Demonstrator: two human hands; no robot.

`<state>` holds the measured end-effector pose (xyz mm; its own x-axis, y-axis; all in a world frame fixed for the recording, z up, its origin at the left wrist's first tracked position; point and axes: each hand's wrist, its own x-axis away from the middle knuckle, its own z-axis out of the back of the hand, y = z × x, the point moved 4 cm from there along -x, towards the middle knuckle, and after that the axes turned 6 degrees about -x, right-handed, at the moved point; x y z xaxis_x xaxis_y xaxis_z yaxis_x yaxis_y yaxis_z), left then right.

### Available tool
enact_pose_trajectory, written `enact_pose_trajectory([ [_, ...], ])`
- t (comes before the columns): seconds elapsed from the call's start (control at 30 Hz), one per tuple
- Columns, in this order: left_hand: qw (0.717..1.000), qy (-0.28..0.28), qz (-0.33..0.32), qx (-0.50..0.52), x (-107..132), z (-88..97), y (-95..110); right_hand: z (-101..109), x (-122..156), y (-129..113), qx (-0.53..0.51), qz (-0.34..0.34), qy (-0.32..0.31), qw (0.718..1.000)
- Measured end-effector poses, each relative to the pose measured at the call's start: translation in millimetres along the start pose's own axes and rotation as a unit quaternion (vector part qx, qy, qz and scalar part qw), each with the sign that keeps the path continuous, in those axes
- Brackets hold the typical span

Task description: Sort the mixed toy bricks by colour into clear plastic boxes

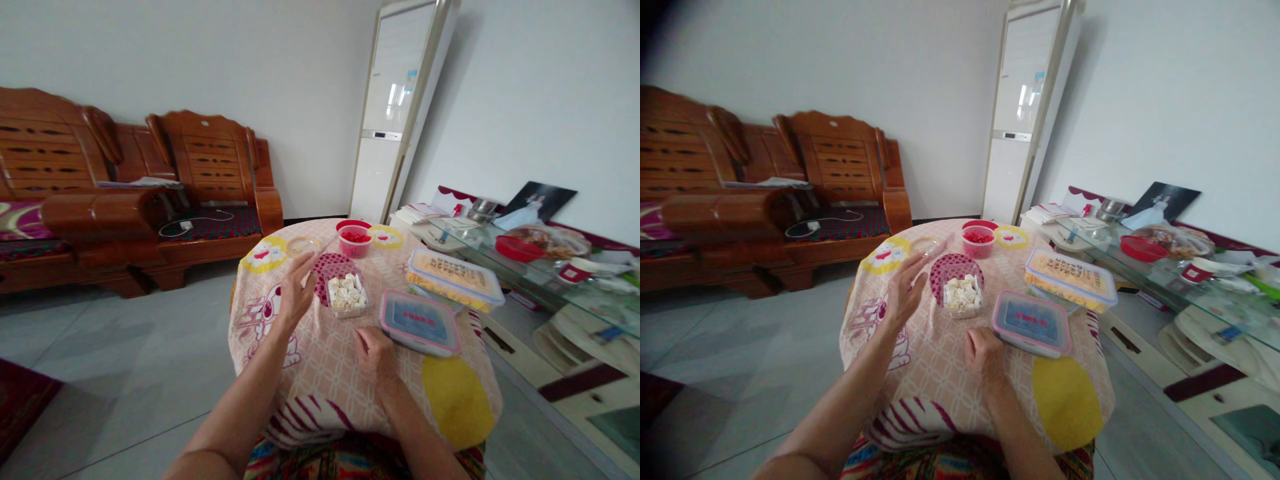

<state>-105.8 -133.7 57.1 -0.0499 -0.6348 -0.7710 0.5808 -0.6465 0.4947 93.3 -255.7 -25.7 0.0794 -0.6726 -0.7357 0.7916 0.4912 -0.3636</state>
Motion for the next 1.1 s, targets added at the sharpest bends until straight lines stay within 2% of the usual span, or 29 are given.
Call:
enact_pose_trajectory([
  [0.07, 0.997, -0.042, -0.048, 0.032, 16.5, -12.6, 12.5, -0.4, -0.3, 0.4, 0.002, 0.001, -0.001, 1.0],
  [0.17, 0.989, -0.095, -0.096, 0.066, 40.5, -24.9, 20.7, -0.9, -0.8, 0.6, 0.001, -0.002, -0.004, 1.0],
  [0.3, 0.981, -0.138, -0.112, 0.075, 60.2, -24.8, 22.9, -1.3, -1.1, 0.4, 0.003, -0.005, -0.007, 1.0],
  [0.5, 0.974, -0.155, -0.137, 0.09, 67.2, -21.6, 28.1, -2.0, -0.8, 0.7, 0.017, -0.004, -0.009, 1.0],
  [0.77, 0.979, -0.151, -0.104, 0.093, 72.9, -16.5, 28.4, -2.2, -1.3, 1.1, 0.007, -0.006, -0.007, 1.0],
  [0.87, 0.982, -0.139, -0.076, 0.101, 66.1, -14.4, 24.8, -2.1, -1.4, 1.3, 0.001, -0.007, -0.006, 1.0],
  [0.97, 0.994, -0.079, -0.021, 0.078, 39.8, -20.8, 8.3, -2.2, -1.0, 1.7, -0.005, -0.007, -0.007, 1.0],
  [1.03, 0.997, -0.056, 0.002, 0.05, 14.3, -33.3, -6.7, -2.4, -0.6, 2.2, -0.009, -0.008, -0.008, 1.0],
  [1.1, 0.996, -0.075, 0.025, 0.03, -12.0, -52.0, -22.5, -2.7, -0.3, 3.1, -0.008, -0.01, -0.009, 1.0],
])
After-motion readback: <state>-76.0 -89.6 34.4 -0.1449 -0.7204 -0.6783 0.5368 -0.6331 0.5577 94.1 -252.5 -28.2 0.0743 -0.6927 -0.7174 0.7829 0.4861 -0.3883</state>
